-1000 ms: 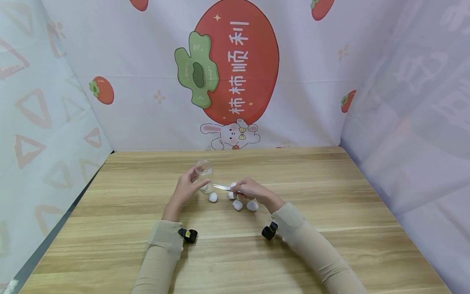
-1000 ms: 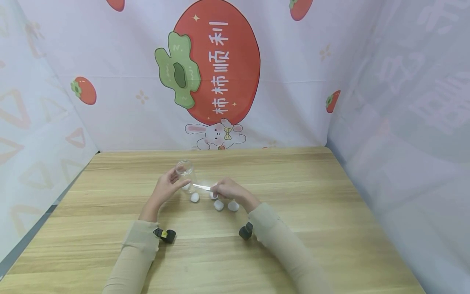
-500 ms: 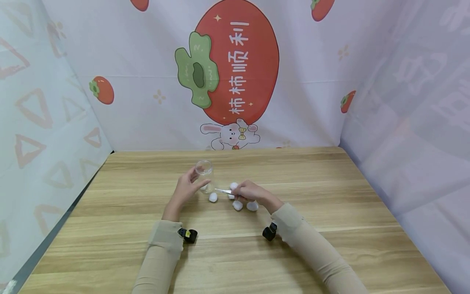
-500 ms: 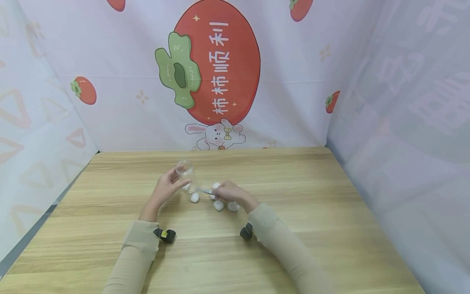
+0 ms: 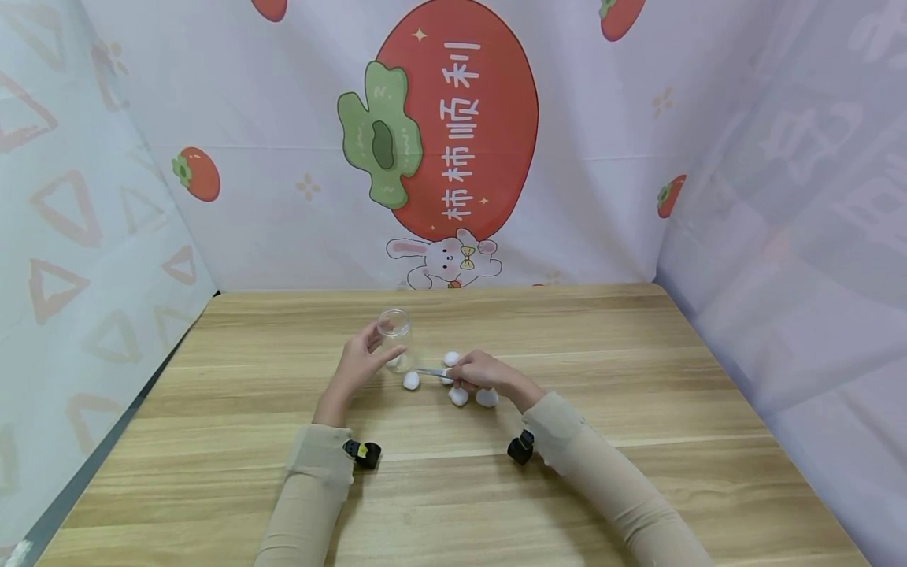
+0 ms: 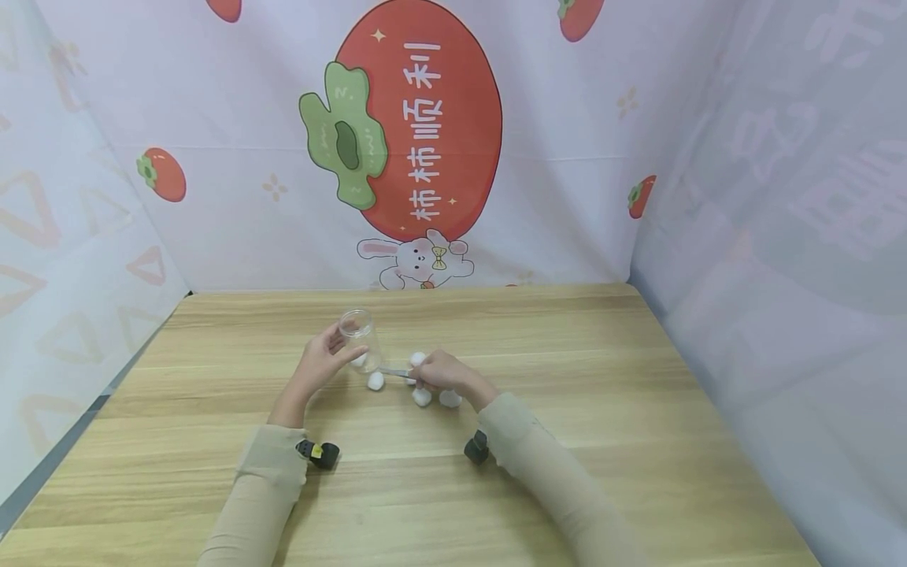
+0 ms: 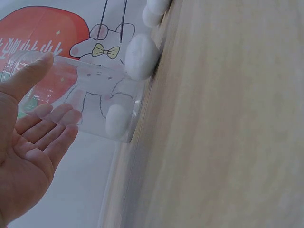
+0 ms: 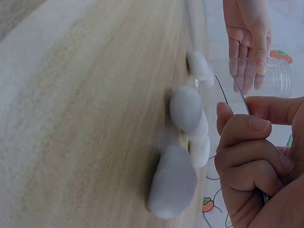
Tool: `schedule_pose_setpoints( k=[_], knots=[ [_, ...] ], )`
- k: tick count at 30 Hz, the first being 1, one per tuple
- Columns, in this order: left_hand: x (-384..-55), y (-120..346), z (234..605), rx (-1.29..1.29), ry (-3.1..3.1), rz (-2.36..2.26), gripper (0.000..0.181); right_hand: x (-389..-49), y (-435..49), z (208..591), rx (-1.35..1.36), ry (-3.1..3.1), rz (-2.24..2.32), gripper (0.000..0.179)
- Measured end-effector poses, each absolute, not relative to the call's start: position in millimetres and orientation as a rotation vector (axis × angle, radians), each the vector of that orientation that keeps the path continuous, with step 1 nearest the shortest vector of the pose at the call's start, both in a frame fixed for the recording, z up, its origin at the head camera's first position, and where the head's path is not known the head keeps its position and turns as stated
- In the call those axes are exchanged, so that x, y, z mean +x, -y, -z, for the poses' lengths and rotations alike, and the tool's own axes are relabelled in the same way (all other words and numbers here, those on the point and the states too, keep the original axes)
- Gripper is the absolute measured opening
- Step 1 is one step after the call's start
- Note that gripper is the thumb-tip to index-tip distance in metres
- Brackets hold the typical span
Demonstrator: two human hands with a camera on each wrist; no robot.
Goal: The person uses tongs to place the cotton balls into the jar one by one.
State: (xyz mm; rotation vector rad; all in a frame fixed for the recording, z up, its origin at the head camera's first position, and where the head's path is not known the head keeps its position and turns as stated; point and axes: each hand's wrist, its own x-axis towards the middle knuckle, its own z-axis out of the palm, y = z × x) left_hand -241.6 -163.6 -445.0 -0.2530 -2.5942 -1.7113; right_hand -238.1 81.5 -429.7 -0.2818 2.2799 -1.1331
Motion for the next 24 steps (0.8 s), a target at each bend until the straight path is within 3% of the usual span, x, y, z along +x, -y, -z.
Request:
schedule_pose_setpoints(
  k=[24],
  knots=[
    [-243.2, 165.0, 449.2, -0.255, 2.584, 1.722, 0.068, -240.3, -82.3, 428.8, -0.268, -2.284, 1.120, 0.032]
  ],
)
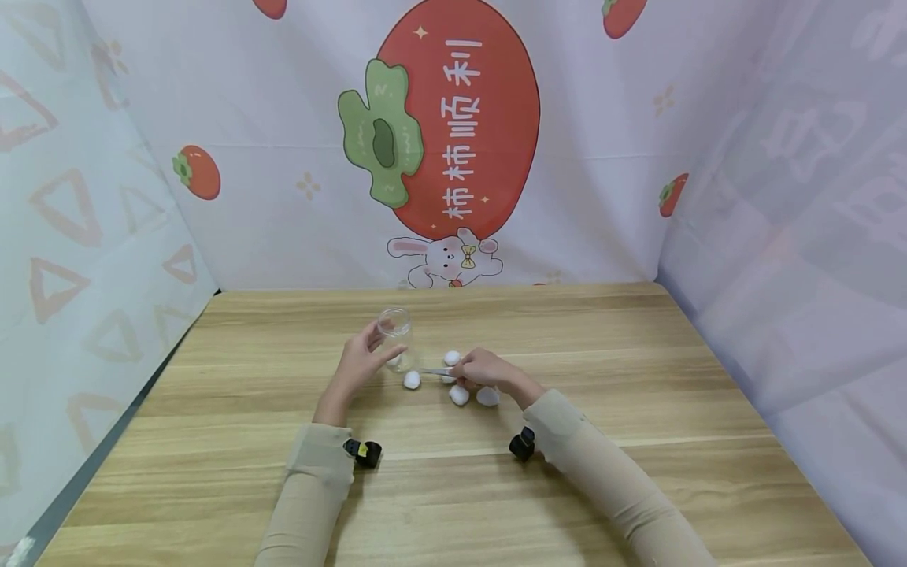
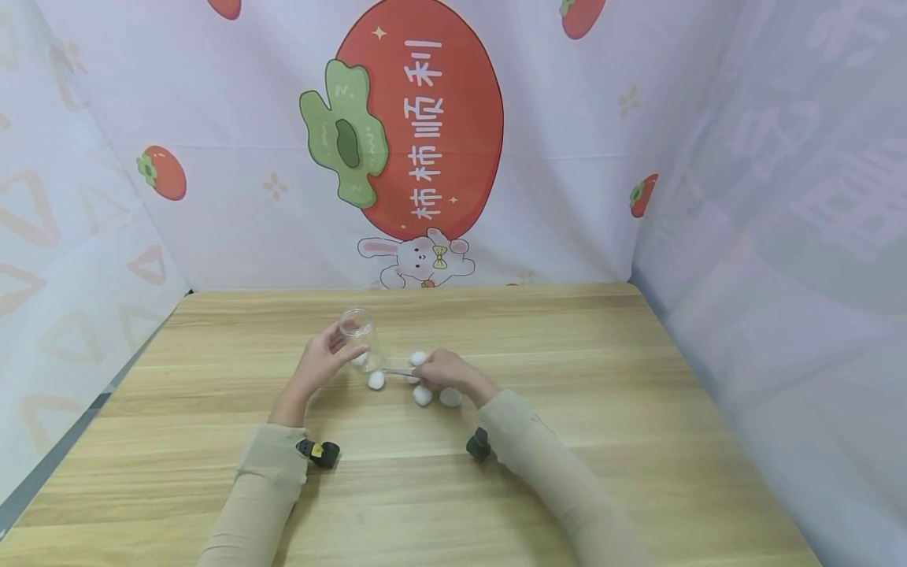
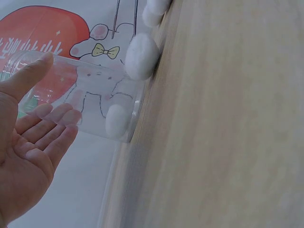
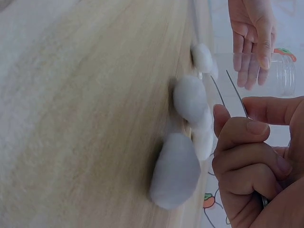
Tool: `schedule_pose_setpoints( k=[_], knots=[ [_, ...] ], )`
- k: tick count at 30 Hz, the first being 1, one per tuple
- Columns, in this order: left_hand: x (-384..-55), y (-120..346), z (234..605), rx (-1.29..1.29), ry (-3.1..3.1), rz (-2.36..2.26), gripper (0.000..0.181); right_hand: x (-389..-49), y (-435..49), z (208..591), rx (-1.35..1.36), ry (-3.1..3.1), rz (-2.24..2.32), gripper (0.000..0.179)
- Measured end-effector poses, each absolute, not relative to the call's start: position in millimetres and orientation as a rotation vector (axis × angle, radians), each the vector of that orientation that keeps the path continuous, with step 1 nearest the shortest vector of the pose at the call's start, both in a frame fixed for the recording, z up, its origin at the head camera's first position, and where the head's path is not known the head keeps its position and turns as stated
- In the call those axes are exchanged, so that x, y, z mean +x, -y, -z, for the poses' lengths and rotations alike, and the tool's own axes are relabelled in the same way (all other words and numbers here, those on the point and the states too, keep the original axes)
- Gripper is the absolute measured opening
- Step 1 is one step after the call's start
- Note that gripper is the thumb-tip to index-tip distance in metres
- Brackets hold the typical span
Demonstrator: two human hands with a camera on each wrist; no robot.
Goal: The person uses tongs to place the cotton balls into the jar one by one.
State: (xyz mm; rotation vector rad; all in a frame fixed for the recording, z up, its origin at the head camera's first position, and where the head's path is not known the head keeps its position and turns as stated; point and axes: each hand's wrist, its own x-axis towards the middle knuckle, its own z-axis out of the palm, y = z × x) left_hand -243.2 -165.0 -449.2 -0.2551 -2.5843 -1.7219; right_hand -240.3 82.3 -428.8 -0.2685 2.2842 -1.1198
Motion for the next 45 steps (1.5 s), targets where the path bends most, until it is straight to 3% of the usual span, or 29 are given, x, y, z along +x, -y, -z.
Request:
schedule_pose_setpoints(
  k=[45],
  knots=[
    [-244, 164, 448, -0.242, 2.598, 1.727, 0.068, -244, -71, 439, -0.240, -2.351, 1.063, 0.031]
  ],
)
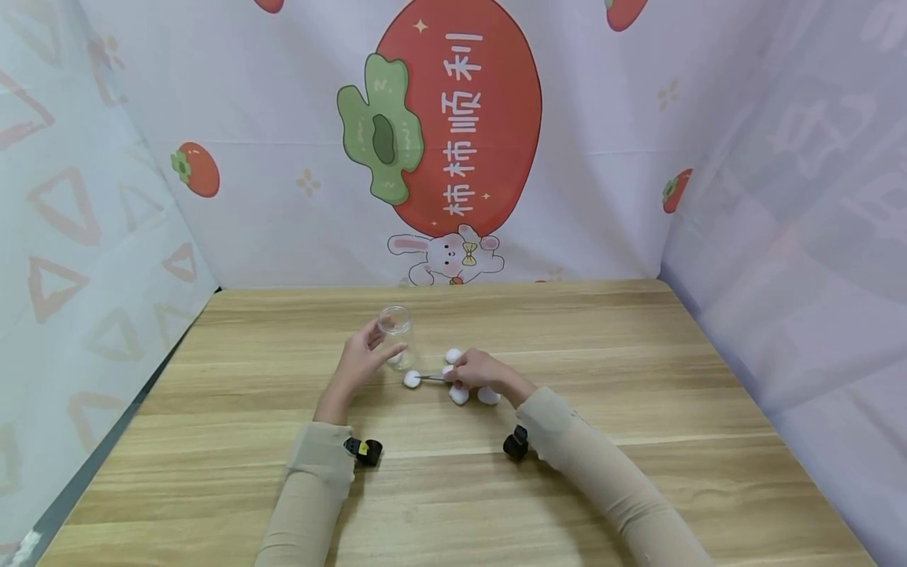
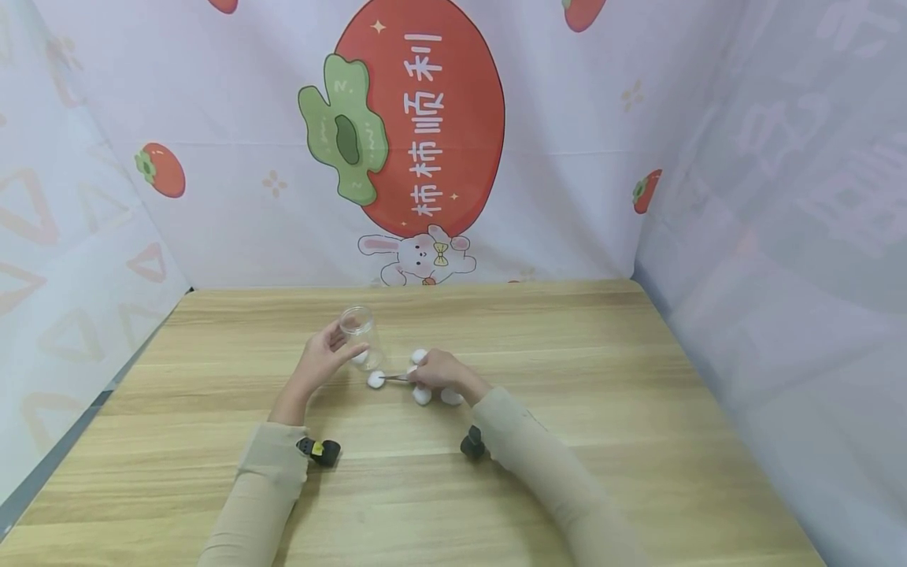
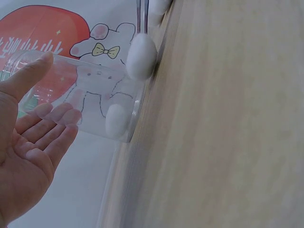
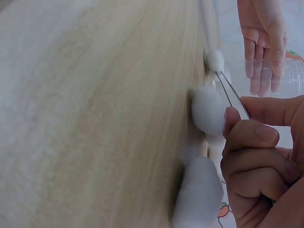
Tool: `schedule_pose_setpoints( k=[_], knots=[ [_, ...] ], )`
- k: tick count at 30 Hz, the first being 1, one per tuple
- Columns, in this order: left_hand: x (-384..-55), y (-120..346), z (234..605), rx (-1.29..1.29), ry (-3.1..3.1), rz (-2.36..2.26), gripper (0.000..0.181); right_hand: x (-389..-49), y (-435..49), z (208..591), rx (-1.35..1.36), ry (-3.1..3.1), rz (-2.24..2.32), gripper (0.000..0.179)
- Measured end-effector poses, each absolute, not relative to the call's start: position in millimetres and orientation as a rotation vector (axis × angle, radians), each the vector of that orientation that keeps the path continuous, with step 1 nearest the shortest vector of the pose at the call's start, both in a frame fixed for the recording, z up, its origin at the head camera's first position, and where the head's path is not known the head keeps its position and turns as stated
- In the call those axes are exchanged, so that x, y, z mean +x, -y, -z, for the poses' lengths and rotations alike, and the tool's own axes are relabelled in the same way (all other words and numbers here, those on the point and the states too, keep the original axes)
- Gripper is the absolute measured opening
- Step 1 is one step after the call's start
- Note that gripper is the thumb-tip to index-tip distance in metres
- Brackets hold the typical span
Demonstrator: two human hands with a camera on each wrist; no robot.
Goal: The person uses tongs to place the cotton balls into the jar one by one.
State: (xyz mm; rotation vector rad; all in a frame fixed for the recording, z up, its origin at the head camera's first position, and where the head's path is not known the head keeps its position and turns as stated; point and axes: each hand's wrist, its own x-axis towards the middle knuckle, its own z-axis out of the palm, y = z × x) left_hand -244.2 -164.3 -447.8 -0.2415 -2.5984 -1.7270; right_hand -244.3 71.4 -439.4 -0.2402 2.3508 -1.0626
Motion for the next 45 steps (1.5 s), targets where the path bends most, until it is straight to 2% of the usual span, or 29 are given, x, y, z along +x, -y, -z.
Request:
schedule_pose_setpoints(
  k=[20, 30, 45],
  knots=[
    [-244, 164, 447, -0.258, 2.597, 1.717, 0.069, -243, -82, 437, -0.198, -2.258, 1.239, 0.023],
    [-243, 165, 447, -0.250, 2.585, 1.733, 0.069, -242, -92, 432, -0.240, -2.274, 1.246, 0.029],
    [-242, 159, 445, -0.277, 2.591, 1.802, 0.070, -236, -104, 402, -0.268, -2.324, 1.259, 0.029]
  ],
)
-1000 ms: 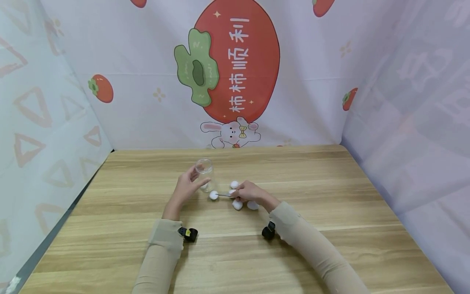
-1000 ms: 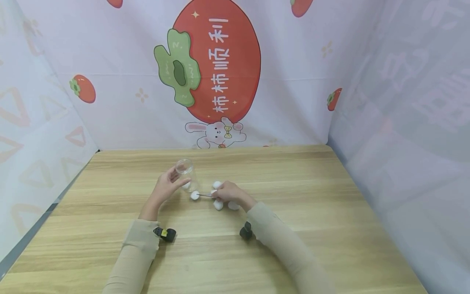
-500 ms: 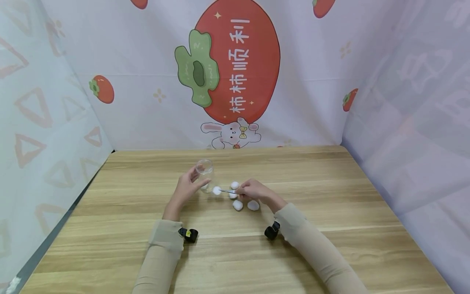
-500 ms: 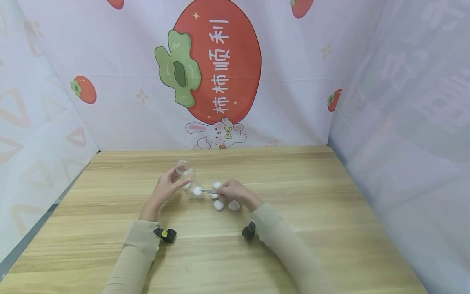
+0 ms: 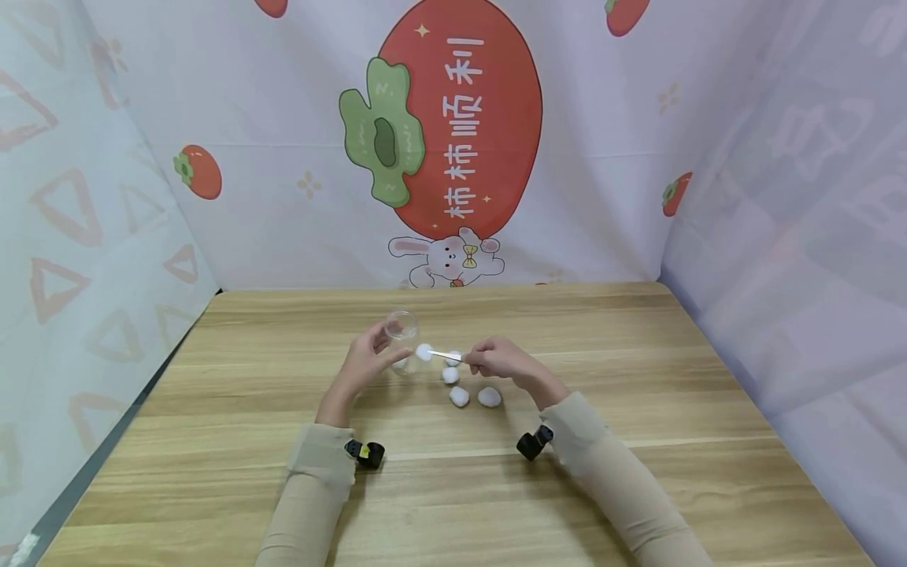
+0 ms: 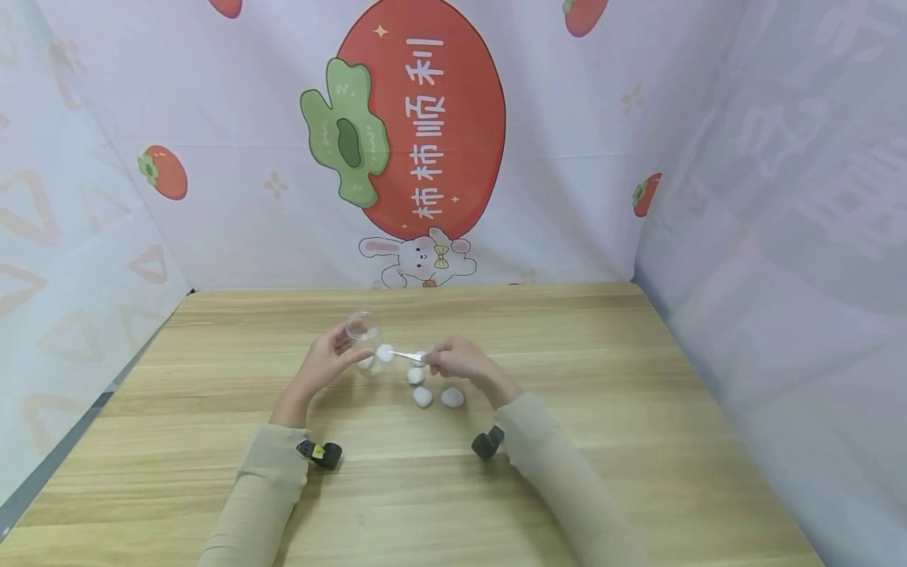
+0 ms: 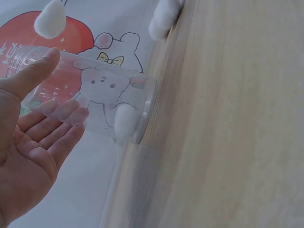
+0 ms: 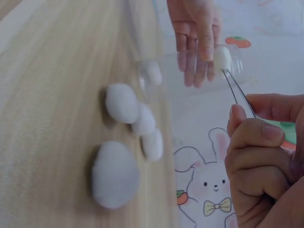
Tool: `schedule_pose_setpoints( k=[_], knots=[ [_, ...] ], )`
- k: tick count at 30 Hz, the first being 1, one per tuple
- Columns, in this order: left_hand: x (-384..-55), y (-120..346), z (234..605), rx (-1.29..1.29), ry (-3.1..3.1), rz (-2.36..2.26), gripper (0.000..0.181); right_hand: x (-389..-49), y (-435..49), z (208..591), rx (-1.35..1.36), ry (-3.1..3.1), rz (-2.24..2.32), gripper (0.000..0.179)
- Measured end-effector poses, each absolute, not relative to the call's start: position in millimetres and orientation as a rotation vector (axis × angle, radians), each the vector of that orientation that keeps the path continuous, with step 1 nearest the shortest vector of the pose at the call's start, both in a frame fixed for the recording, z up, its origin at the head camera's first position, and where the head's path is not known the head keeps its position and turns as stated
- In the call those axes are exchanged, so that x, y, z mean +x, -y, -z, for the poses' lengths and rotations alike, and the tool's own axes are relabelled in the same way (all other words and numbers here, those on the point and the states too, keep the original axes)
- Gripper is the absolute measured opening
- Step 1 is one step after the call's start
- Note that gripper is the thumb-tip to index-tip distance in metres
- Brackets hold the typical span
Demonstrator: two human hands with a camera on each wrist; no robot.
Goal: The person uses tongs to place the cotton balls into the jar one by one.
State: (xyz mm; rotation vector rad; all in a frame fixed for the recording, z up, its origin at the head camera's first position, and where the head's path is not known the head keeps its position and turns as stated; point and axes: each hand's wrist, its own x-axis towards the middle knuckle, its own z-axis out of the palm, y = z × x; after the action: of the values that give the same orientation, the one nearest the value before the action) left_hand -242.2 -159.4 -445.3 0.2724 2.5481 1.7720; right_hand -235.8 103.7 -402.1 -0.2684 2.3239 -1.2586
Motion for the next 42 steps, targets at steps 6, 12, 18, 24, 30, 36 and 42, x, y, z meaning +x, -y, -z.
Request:
schedule_pose_setpoints(
  k=[6, 12, 18, 24, 30, 36, 42],
  knots=[
    [-242, 155, 446, 0.308, -2.521, -1.774, 0.068, -235, -108, 393, -0.275, -2.328, 1.304, 0.028],
    [-243, 150, 446, 0.337, -2.527, -1.749, 0.065, -235, -113, 385, -0.274, -2.311, 1.324, 0.029],
    [-242, 147, 447, 0.326, -2.539, -1.738, 0.063, -237, -116, 381, -0.289, -2.294, 1.356, 0.030],
    [-239, 142, 444, 0.325, -2.526, -1.714, 0.063, -239, -116, 376, -0.305, -2.286, 1.392, 0.030],
    [-238, 141, 444, 0.302, -2.515, -1.721, 0.067, -239, -116, 372, -0.331, -2.266, 1.413, 0.030],
    [-238, 140, 445, 0.298, -2.517, -1.716, 0.066, -240, -115, 370, -0.315, -2.272, 1.422, 0.030],
    [-239, 140, 445, 0.284, -2.524, -1.725, 0.064, -243, -108, 372, -0.254, -2.287, 1.424, 0.030]
  ],
)
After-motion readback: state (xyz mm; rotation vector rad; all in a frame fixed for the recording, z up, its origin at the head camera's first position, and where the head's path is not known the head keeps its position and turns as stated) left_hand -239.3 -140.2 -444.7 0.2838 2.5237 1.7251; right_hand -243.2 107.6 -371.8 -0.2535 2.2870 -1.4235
